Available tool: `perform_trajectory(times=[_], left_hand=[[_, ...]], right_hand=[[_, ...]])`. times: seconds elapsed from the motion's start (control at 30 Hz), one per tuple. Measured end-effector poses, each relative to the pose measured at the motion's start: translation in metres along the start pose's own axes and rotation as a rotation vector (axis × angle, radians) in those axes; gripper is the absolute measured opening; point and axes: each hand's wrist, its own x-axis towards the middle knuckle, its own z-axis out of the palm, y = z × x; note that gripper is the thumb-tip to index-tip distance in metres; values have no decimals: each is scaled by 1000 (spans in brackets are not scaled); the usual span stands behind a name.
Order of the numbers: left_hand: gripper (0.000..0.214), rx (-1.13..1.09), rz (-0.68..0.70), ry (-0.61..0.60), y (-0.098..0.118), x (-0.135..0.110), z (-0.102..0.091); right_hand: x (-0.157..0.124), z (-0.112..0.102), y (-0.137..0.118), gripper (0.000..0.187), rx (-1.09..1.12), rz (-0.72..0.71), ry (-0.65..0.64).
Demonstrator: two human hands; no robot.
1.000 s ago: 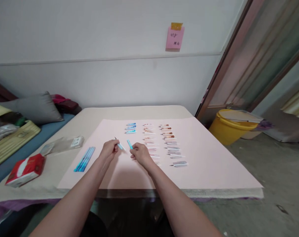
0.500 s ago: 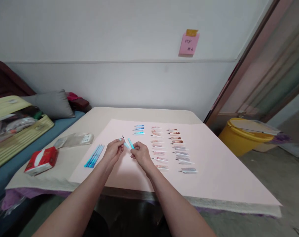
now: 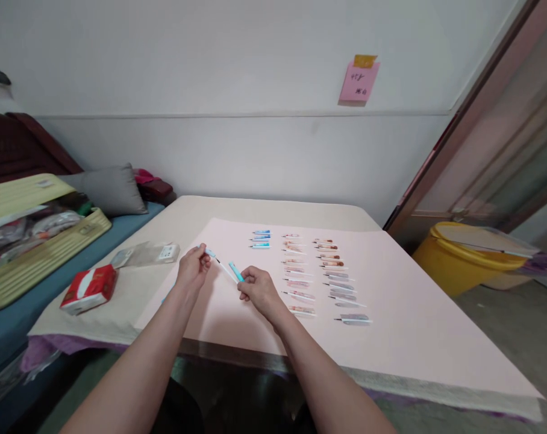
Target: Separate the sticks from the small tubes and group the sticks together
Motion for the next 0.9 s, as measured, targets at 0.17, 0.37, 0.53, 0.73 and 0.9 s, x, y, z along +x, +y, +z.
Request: perform_trajectory(times=[0.17, 0.37, 0.53, 0.73, 0.9], left_hand=[[30, 80, -5, -99, -2, 0, 2], [33, 149, -37, -215, -11, -15, 15], [32, 252, -99, -302, -23, -39, 29], [29, 274, -246, -478, -33, -56, 34], [26, 248, -242, -439, -31, -52, 32]], right_hand=[[1, -2, 1, 11, -8, -11, 5], [1, -4, -1, 11, 0, -53, 57], [3, -7, -3, 11, 45, -95, 150], [5, -14, 1, 12, 44, -127, 189], [5, -15, 2, 11, 16, -117, 171]])
